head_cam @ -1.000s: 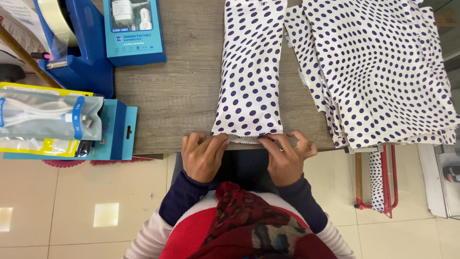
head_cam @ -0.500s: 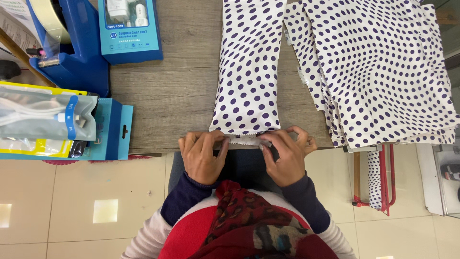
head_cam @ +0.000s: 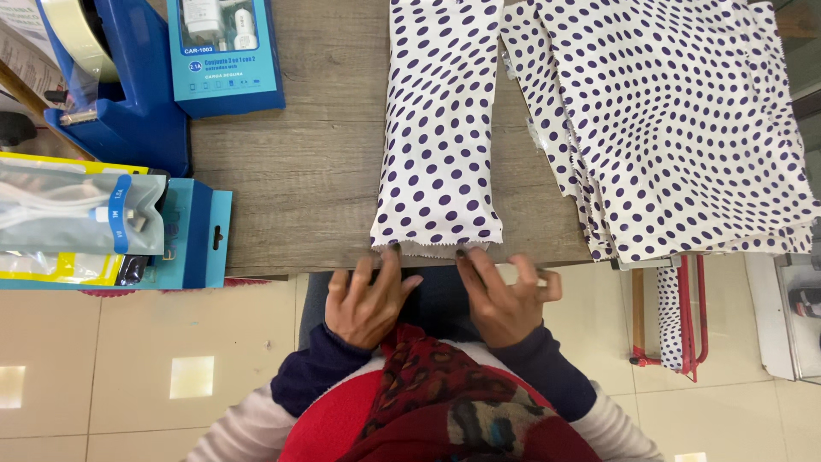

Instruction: The person wraps a small blue electronic box in white and blue polka-dot paper, folding the edges and securing them with tape from a blue dispenser on the desk.

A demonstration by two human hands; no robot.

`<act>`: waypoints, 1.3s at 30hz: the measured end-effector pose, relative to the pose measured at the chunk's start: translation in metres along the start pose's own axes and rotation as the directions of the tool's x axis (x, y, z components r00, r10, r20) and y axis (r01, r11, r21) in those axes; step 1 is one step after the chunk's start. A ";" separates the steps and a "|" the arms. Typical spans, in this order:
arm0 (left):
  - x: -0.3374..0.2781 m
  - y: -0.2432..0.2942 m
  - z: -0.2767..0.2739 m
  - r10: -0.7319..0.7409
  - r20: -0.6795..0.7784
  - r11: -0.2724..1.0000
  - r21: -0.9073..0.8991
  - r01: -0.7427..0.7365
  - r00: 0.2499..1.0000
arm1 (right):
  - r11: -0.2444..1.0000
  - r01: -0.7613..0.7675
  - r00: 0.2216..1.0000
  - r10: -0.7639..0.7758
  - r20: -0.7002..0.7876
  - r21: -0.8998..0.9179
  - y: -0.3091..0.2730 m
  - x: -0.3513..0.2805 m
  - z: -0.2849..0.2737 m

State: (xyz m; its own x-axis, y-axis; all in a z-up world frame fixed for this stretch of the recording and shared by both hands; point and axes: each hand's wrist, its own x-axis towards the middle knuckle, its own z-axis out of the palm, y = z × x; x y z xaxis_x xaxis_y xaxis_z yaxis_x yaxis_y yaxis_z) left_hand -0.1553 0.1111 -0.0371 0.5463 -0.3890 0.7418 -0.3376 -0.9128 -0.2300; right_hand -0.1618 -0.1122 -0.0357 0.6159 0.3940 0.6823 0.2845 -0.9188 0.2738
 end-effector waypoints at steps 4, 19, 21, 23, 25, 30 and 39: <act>-0.002 0.004 -0.002 0.067 -0.012 0.996 0.051 -0.066 0.998 | 0.995 0.077 0.996 -0.074 0.044 -0.057 -0.002 -0.002 -0.010; 0.003 0.002 -0.007 -0.057 0.066 0.997 -0.049 0.060 0.996 | 0.996 0.055 0.992 -0.047 0.114 -0.072 -0.010 -0.003 -0.007; 0.004 0.000 -0.002 -0.107 0.026 0.972 -0.209 0.110 0.994 | 0.999 0.024 0.995 -0.028 0.096 0.045 -0.007 -0.003 -0.001; 0.008 -0.004 0.009 -0.160 -0.011 0.973 -0.171 0.155 0.987 | 0.995 -0.026 0.996 0.017 0.087 0.100 -0.005 -0.004 0.009; 0.011 -0.009 0.018 -0.213 -0.052 0.970 -0.133 0.204 0.976 | 0.985 -0.071 0.995 0.059 0.078 0.157 0.000 0.005 0.008; 0.031 -0.009 0.047 -0.102 -0.119 0.962 -0.264 0.068 0.988 | 0.861 -0.212 0.970 0.243 -0.008 0.462 0.003 0.037 0.007; 0.079 -0.019 0.042 -0.152 -0.192 0.958 -0.270 0.097 0.970 | 0.861 -0.196 0.950 0.286 -0.127 0.470 0.014 0.039 0.058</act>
State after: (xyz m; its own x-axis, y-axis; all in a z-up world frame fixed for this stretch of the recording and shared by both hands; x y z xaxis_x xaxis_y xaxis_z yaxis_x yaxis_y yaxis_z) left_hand -0.0735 0.0923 -0.0004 0.4334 -0.2145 0.8753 -0.4775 -0.8784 0.0212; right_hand -0.0908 -0.1080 -0.0445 0.5728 0.1081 0.8125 0.4690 -0.8562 -0.2166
